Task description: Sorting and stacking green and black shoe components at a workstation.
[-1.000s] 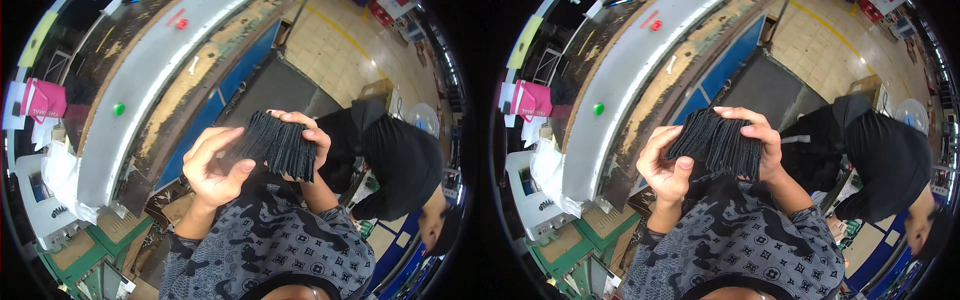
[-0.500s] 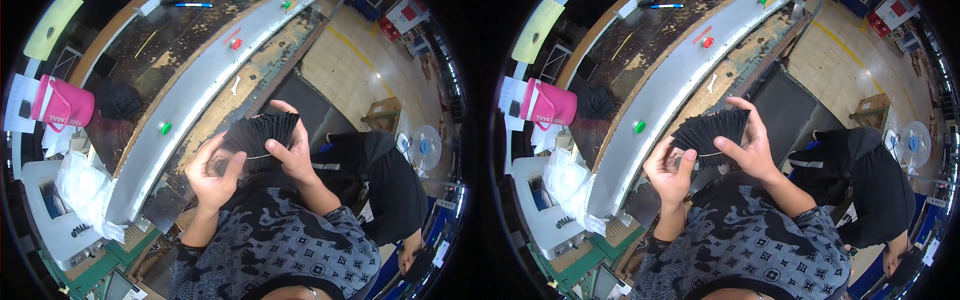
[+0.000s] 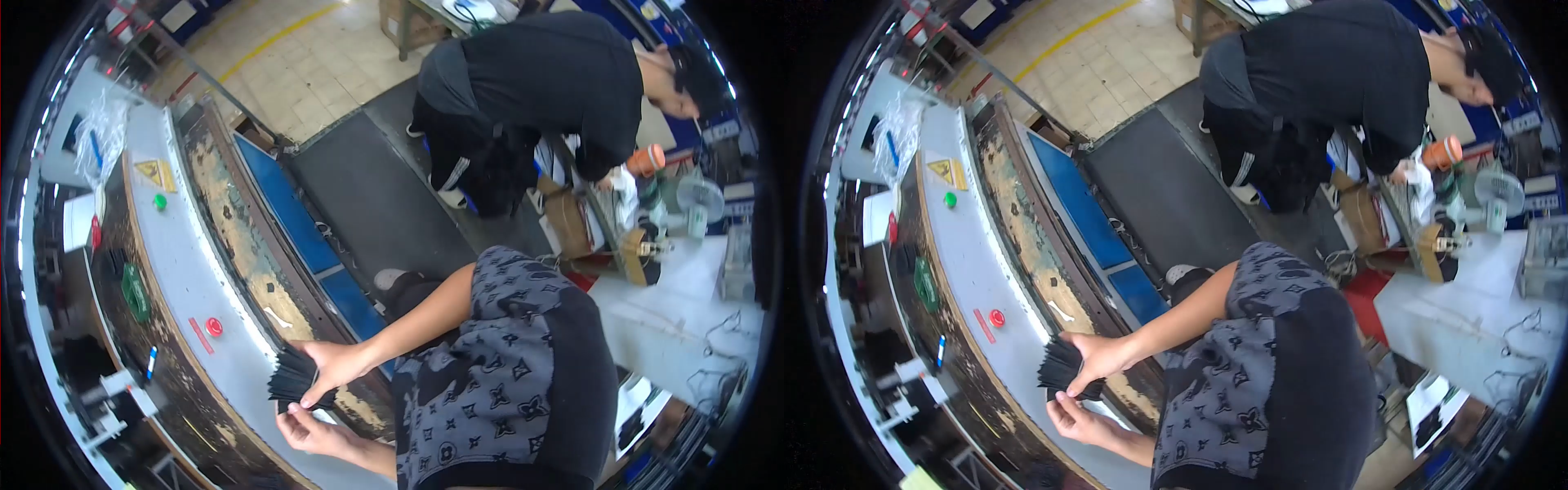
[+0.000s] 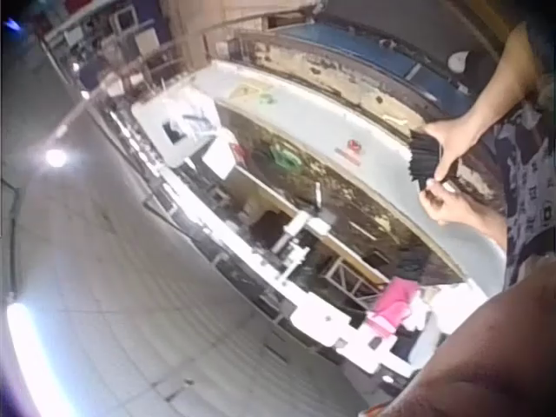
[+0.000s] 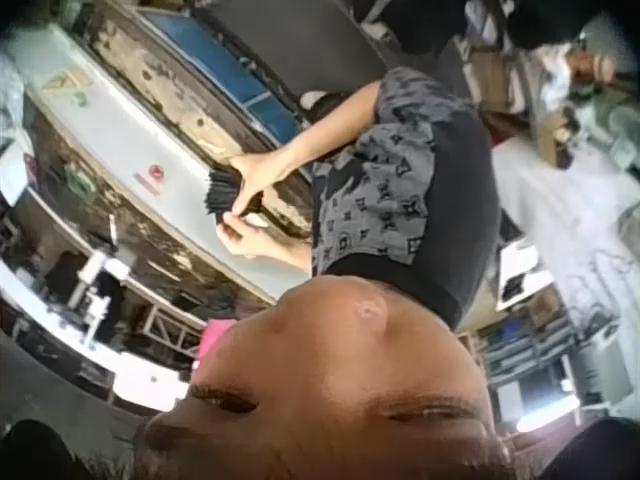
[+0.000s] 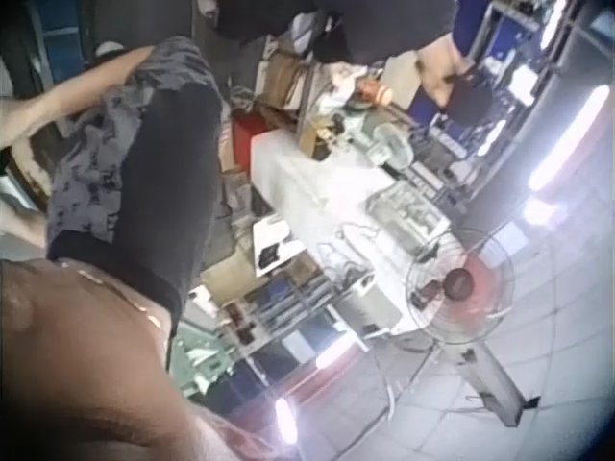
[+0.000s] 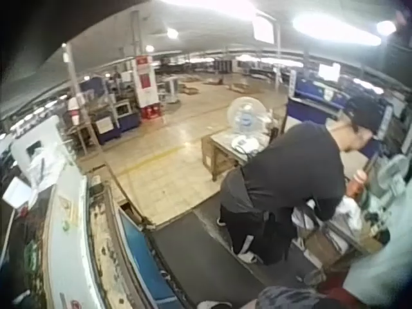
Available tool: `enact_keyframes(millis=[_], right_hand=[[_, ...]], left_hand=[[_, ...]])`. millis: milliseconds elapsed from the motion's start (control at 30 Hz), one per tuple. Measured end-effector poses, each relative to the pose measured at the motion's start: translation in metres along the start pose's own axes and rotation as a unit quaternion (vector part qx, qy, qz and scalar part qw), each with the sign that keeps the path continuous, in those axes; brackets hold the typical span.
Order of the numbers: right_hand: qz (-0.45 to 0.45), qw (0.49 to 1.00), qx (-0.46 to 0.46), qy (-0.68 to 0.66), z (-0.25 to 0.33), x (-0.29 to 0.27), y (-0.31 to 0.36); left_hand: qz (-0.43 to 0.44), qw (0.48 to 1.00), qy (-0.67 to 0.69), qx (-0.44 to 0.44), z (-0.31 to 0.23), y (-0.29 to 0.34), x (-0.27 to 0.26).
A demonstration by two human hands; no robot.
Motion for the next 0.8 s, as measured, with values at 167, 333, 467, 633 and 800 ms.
enact_keyframes(millis=[167,333,467,633,800], right_hand=[[-0.168,0.965,-0.135,0.148,0.03,-0.049,0.034],[-0.152,0.939,-0.253,0.175,0.046,-0.038,0.075],[-0.242,0.927,-0.233,0.17,0.025,-0.019,0.118],[-0.22,0.97,-0.103,0.031,-0.014,0.0,0.145],[-0.211,0.971,-0.114,-0.003,-0.033,0.009,0.157]], left_hand=[[0.132,0.991,-0.025,0.023,-0.005,-0.006,0.052],[0.184,0.981,0.01,0.059,-0.006,0.02,0.049],[0.206,0.976,0.043,0.063,-0.009,0.049,0.027],[0.212,0.975,0.065,0.031,0.009,0.079,0.004],[0.184,0.978,0.09,0.034,0.016,0.096,-0.02]])
Point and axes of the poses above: each hand's wrist, its own y-axis away from the middle knuckle, its own x-axis out of the palm, z = x × y, the point moved 5 cm from there along -y, towards the middle knuckle, and after that the axes turned 5 degrees about -x, right-handed, at the moved point
